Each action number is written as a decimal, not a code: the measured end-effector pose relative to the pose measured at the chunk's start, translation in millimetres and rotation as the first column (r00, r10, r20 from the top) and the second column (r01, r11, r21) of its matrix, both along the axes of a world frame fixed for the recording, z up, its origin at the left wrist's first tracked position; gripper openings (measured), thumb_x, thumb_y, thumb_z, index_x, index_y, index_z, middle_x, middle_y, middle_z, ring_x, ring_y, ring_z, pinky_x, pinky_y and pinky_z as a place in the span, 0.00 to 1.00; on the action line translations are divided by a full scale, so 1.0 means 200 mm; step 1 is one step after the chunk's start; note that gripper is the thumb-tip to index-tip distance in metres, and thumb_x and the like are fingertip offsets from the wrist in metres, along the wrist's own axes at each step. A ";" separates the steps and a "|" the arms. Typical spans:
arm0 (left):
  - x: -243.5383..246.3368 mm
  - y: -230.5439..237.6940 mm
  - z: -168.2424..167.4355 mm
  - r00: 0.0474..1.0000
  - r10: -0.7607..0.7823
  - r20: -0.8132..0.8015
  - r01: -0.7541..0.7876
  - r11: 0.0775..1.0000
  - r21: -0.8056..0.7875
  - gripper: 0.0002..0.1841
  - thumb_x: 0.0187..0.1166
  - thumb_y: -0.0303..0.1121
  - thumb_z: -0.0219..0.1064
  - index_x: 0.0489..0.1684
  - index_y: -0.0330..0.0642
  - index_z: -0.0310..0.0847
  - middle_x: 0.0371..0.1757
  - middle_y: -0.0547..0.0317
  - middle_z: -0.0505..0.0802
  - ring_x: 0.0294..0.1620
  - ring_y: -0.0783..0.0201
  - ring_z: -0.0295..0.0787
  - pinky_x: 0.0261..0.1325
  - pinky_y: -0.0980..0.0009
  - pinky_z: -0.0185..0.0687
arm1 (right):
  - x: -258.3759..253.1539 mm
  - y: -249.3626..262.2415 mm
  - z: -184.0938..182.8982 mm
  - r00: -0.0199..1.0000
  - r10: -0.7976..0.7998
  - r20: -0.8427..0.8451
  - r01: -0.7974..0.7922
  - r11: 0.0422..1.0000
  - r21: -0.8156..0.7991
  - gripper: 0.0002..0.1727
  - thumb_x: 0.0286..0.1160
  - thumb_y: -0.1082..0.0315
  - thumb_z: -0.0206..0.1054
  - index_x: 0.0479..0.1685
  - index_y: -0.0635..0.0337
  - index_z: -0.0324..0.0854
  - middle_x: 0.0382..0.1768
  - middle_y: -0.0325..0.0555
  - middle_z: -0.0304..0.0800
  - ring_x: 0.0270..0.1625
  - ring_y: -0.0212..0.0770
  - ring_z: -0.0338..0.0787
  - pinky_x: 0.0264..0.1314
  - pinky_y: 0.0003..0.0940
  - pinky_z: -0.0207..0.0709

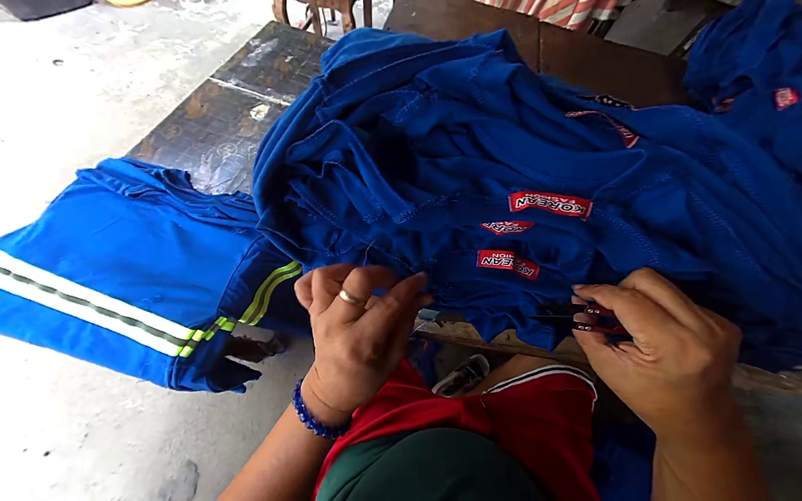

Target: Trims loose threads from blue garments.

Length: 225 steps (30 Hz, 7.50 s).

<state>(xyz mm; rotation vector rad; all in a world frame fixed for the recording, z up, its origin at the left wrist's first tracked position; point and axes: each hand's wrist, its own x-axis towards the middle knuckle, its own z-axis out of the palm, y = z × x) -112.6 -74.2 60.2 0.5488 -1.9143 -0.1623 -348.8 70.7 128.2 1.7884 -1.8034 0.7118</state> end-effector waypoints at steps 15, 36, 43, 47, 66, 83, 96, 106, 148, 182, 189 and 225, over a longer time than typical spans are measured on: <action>-0.19 -0.07 0.17 0.985 -0.084 0.152 0.123 0.955 -0.270 0.05 0.79 0.36 0.72 0.46 0.54 0.92 0.49 0.58 0.86 0.53 0.57 0.73 0.63 0.56 0.55 | -0.04 -0.02 0.04 0.926 0.162 0.341 -0.131 0.985 -0.111 0.08 0.79 0.71 0.62 0.41 0.67 0.84 0.39 0.44 0.75 0.40 0.22 0.75 0.41 0.08 0.67; -0.19 0.00 0.07 0.995 -0.031 0.089 0.050 0.974 -0.219 0.10 0.79 0.34 0.70 0.55 0.55 0.89 0.49 0.58 0.79 0.50 0.58 0.71 0.59 0.61 0.59 | -0.05 -0.01 -0.01 0.888 0.230 0.399 -0.184 0.972 -0.149 0.09 0.80 0.70 0.62 0.41 0.69 0.82 0.42 0.42 0.76 0.46 0.17 0.75 0.50 0.06 0.68; -0.19 -0.05 0.16 1.000 -0.010 0.030 0.014 0.991 -0.136 0.06 0.80 0.34 0.71 0.46 0.47 0.92 0.45 0.58 0.90 0.53 0.58 0.77 0.62 0.58 0.58 | -0.04 -0.03 0.04 0.959 0.119 0.258 -0.074 0.981 -0.179 0.09 0.83 0.71 0.58 0.42 0.66 0.81 0.38 0.49 0.84 0.41 0.26 0.80 0.43 0.14 0.69; -0.24 -0.16 0.32 1.000 -0.028 -0.005 0.027 0.990 -0.137 0.07 0.80 0.35 0.72 0.41 0.43 0.93 0.39 0.57 0.92 0.48 0.59 0.80 0.59 0.58 0.59 | -0.08 -0.13 0.16 0.979 0.007 0.203 0.039 0.973 -0.226 0.09 0.83 0.70 0.60 0.42 0.67 0.84 0.33 0.50 0.84 0.35 0.32 0.81 0.36 0.22 0.69; -0.64 -0.26 0.50 0.910 -0.355 0.214 0.365 0.931 -0.012 0.10 0.80 0.36 0.71 0.47 0.43 0.96 0.38 0.58 0.85 0.40 0.65 0.82 0.44 0.70 0.79 | -0.18 -0.30 0.26 0.899 -0.203 0.387 0.227 0.974 -0.016 0.05 0.72 0.68 0.71 0.36 0.60 0.87 0.34 0.45 0.85 0.35 0.41 0.85 0.33 0.41 0.75; -0.64 -0.47 0.45 0.677 -0.736 0.012 0.715 0.662 0.226 0.09 0.84 0.27 0.60 0.36 0.36 0.85 0.41 0.58 0.86 0.48 0.72 0.81 0.54 0.78 0.75 | 0.06 -0.14 0.16 0.912 -0.107 0.396 0.155 0.984 -0.091 0.13 0.81 0.61 0.67 0.45 0.65 0.86 0.32 0.41 0.88 0.30 0.20 0.80 0.34 0.12 0.73; -0.62 -0.47 0.43 0.653 -0.745 -0.139 0.750 0.609 0.259 0.10 0.85 0.25 0.57 0.32 0.38 0.80 0.34 0.65 0.82 0.39 0.77 0.77 0.44 0.80 0.71 | 0.04 -0.26 0.12 0.936 -0.096 0.338 0.155 0.976 -0.153 0.09 0.80 0.67 0.66 0.40 0.66 0.87 0.31 0.46 0.89 0.34 0.27 0.86 0.39 0.15 0.77; -0.57 -0.49 0.41 0.569 -0.757 -0.321 0.822 0.510 0.254 0.04 0.82 0.22 0.64 0.39 0.37 0.84 0.40 0.66 0.89 0.41 0.78 0.84 0.46 0.81 0.81 | -0.09 -0.18 0.10 0.597 0.360 0.717 -0.167 0.930 -0.327 0.07 0.79 0.70 0.68 0.51 0.57 0.81 0.37 0.25 0.89 0.33 0.15 0.82 0.34 0.08 0.75; -0.27 -0.32 0.30 0.766 -0.524 -0.372 0.633 0.716 0.294 0.08 0.83 0.24 0.63 0.51 0.35 0.86 0.40 0.66 0.90 0.38 0.78 0.87 0.44 0.80 0.87 | -0.11 -0.25 0.09 0.756 0.243 0.608 -0.147 0.968 -0.204 0.08 0.78 0.69 0.68 0.49 0.62 0.79 0.38 0.29 0.89 0.39 0.14 0.86 0.45 0.09 0.81; -0.34 -0.34 0.34 0.888 -0.439 -0.135 0.448 0.763 0.466 0.09 0.86 0.29 0.58 0.35 0.42 0.81 0.32 0.64 0.84 0.34 0.76 0.80 0.38 0.81 0.76 | 0.15 -0.36 0.11 0.976 0.068 0.209 -0.052 0.995 -0.082 0.12 0.78 0.66 0.67 0.42 0.68 0.89 0.29 0.47 0.87 0.27 0.30 0.79 0.31 0.19 0.72; -0.35 -0.33 0.33 0.903 -0.413 -0.120 0.423 0.803 0.420 0.09 0.85 0.29 0.59 0.33 0.42 0.80 0.34 0.64 0.82 0.36 0.76 0.78 0.40 0.82 0.72 | 0.17 -0.39 0.11 0.984 0.057 0.167 -0.045 0.996 -0.077 0.11 0.80 0.67 0.65 0.38 0.67 0.89 0.28 0.47 0.87 0.28 0.34 0.83 0.30 0.23 0.74; -0.35 -0.13 0.21 0.957 -0.274 -0.093 0.288 0.935 0.207 0.07 0.79 0.32 0.69 0.31 0.46 0.93 0.39 0.64 0.89 0.49 0.66 0.77 0.58 0.64 0.63 | -0.13 -0.39 0.17 0.529 0.383 0.758 -0.327 0.915 -0.234 0.08 0.80 0.70 0.68 0.52 0.53 0.77 0.34 0.27 0.84 0.26 0.18 0.78 0.27 0.11 0.72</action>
